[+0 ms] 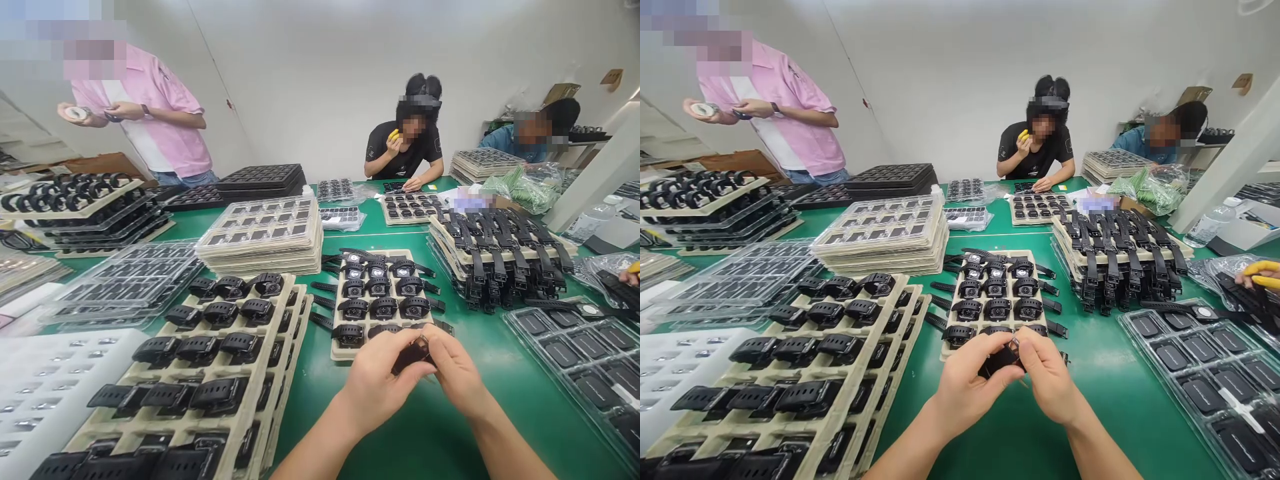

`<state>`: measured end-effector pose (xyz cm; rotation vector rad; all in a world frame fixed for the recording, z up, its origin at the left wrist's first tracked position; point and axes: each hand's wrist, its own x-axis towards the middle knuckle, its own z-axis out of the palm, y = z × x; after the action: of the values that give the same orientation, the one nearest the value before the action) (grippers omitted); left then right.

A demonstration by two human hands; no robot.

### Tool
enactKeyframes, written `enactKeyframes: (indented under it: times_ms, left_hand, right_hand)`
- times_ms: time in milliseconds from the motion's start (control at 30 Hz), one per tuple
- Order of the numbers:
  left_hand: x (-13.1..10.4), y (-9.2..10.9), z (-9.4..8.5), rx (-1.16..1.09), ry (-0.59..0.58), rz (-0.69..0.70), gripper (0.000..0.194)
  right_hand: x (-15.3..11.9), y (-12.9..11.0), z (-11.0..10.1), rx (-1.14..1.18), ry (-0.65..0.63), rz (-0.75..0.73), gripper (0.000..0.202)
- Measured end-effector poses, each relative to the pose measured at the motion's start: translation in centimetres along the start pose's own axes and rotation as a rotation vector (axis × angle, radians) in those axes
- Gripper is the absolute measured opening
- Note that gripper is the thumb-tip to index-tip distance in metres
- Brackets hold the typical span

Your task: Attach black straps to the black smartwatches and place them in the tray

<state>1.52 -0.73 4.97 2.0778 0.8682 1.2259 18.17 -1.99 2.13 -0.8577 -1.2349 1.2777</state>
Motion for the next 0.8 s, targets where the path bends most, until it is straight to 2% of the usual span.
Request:
enactKeyframes:
  times_ms: [133, 233, 333, 400, 467, 533, 600, 800]
  left_hand:
    - [0.2, -0.7, -0.1, -0.221, 0.064, -0.197, 0.025]
    - [0.1, -1.5, -0.2, -0.505, 0.119, -0.367, 0.037]
    - [-0.1, -1.8, -0.2, -0.709, 0.101, -0.447, 0.046]
    - [-0.3, -1.8, -0.1, -0.747, 0.111, -0.468, 0.046]
    - [-0.4, -1.7, 0.0, -0.746, 0.127, -0.476, 0.045]
    - [-0.4, -1.6, 0.2, -0.736, 0.133, -0.457, 0.044]
    - [-0.5, -1.6, 0.3, -0.726, 0.124, -0.411, 0.041]
    - [-0.4, -1.7, 0.8, -0.682, 0.099, -0.355, 0.039]
  right_hand:
    - [0.1, -0.4, 0.0, 0.119, -0.025, 0.047, 0.032]
    - [0.4, -0.1, -0.1, 0.104, 0.062, 0.01, 0.022]
    - [0.4, 0.2, 0.2, 0.102, 0.07, 0.019, 0.03]
    - [0.2, 0.4, 0.7, 0.093, 0.062, 0.1, 0.038]
    - [0.0, 0.5, 1.3, 0.084, 0.132, 0.156, 0.039]
    - [-0.1, 0.6, 1.9, 0.115, 0.233, 0.155, 0.035]
    - [0.0, 0.9, 2.2, 0.174, 0.278, 0.127, 0.032]
    - [0.3, 1.8, 2.3, 0.324, 0.239, 0.128, 0.039]
